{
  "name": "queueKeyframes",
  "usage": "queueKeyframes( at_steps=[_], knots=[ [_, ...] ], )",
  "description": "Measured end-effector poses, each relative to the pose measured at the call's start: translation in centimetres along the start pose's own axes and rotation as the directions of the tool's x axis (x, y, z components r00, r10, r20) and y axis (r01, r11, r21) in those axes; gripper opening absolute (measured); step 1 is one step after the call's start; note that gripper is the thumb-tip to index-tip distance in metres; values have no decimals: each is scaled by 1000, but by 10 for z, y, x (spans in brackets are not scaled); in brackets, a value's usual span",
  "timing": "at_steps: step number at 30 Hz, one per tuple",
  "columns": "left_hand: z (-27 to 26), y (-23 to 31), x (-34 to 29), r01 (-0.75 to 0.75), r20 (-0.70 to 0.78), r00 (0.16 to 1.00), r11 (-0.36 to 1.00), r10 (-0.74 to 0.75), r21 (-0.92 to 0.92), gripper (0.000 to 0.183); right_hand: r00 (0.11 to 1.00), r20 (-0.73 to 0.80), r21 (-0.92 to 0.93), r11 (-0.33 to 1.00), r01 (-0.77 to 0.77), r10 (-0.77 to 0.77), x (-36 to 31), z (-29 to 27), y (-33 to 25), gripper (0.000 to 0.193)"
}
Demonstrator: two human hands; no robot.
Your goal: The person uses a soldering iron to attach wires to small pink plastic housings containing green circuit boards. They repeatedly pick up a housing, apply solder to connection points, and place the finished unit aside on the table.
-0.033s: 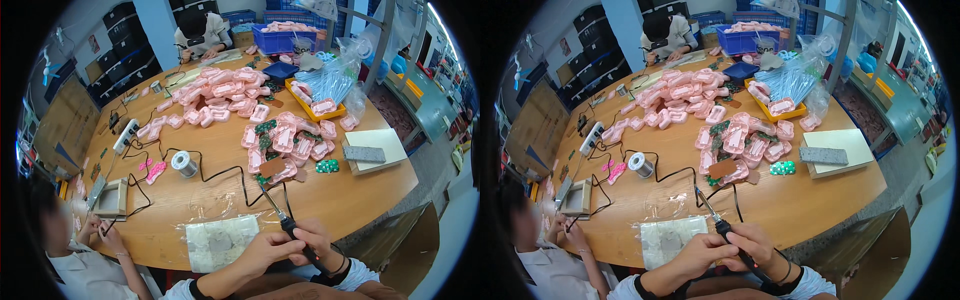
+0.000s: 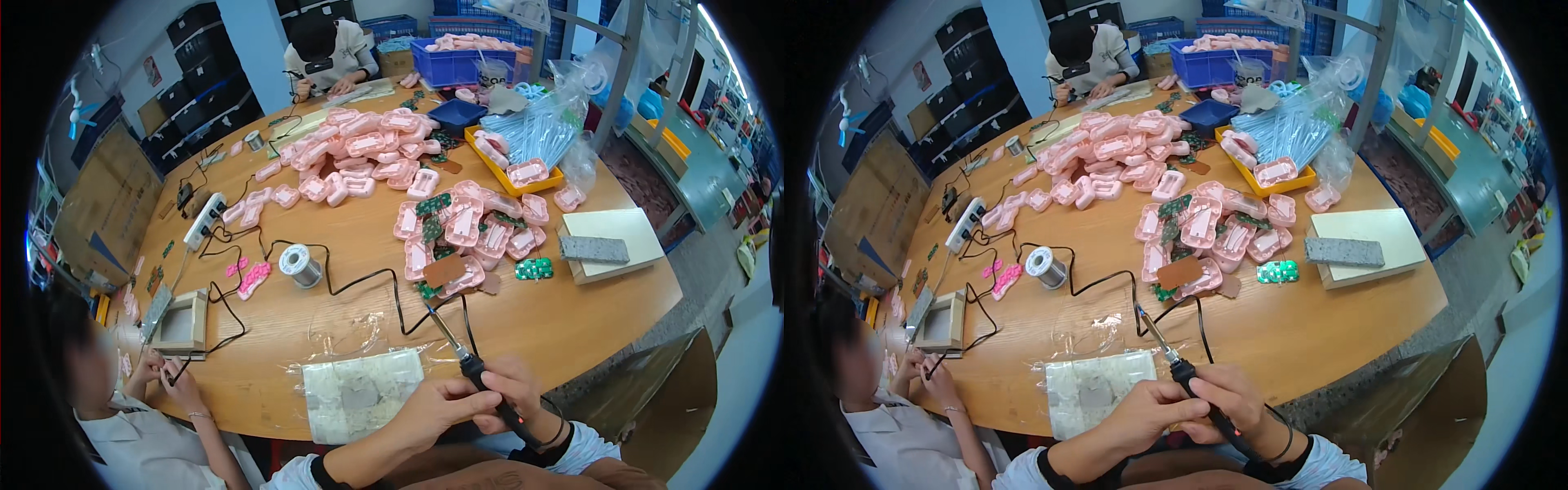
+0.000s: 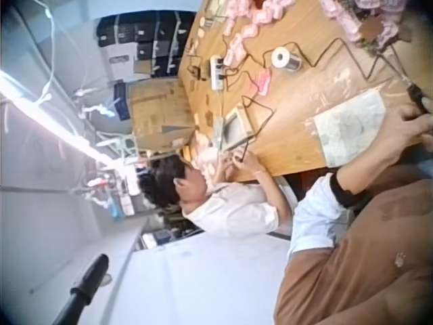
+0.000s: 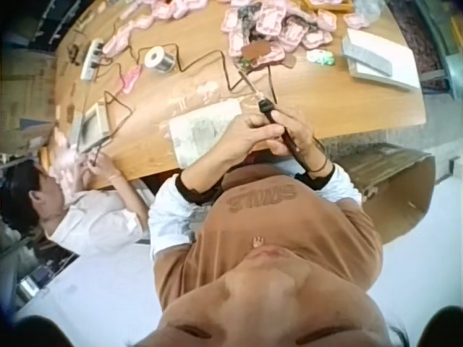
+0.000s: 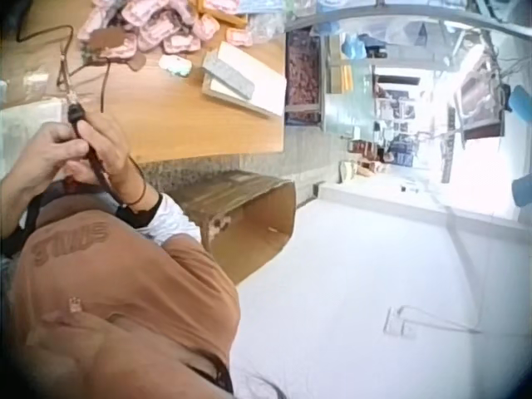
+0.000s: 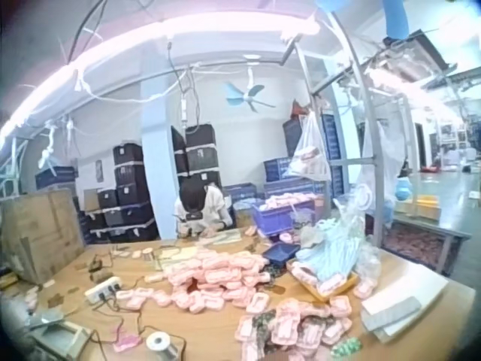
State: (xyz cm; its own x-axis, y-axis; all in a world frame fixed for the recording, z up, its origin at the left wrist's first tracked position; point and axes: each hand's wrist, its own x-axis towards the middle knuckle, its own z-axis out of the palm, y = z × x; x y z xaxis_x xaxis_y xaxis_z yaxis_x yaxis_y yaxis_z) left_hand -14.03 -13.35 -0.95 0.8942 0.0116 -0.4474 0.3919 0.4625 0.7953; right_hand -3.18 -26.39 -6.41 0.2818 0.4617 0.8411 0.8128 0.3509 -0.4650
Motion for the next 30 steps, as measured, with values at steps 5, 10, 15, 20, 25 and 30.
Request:
queueKeyframes(
  at_steps=[5,10,15,20,25,30],
  knots=[
    [-8,-17,-4,-139,-126,979,975,162,175,22,802,364,321,744,-586,474,-27,-8,-22,77],
    [-46,-18,-12,-294,-475,855,949,208,-113,35,853,202,-38,875,-484,481,-100,-37,-54,37],
    [-92,-11,-41,-176,52,975,896,215,-407,31,652,-378,-661,301,-687,657,-208,-160,-65,28],
    [-106,-18,-54,-244,-115,970,882,216,-403,29,-197,-718,-447,-659,-605,668,-335,-251,-82,46],
    [-99,-29,-53,-253,-174,965,885,199,-391,28,-190,-647,-612,-651,-449,739,-433,-268,-74,21],
    [-87,-24,-46,-219,-180,971,891,158,-398,28,144,-349,-846,-245,-473,926,-413,-300,-20,15]
  ],
)
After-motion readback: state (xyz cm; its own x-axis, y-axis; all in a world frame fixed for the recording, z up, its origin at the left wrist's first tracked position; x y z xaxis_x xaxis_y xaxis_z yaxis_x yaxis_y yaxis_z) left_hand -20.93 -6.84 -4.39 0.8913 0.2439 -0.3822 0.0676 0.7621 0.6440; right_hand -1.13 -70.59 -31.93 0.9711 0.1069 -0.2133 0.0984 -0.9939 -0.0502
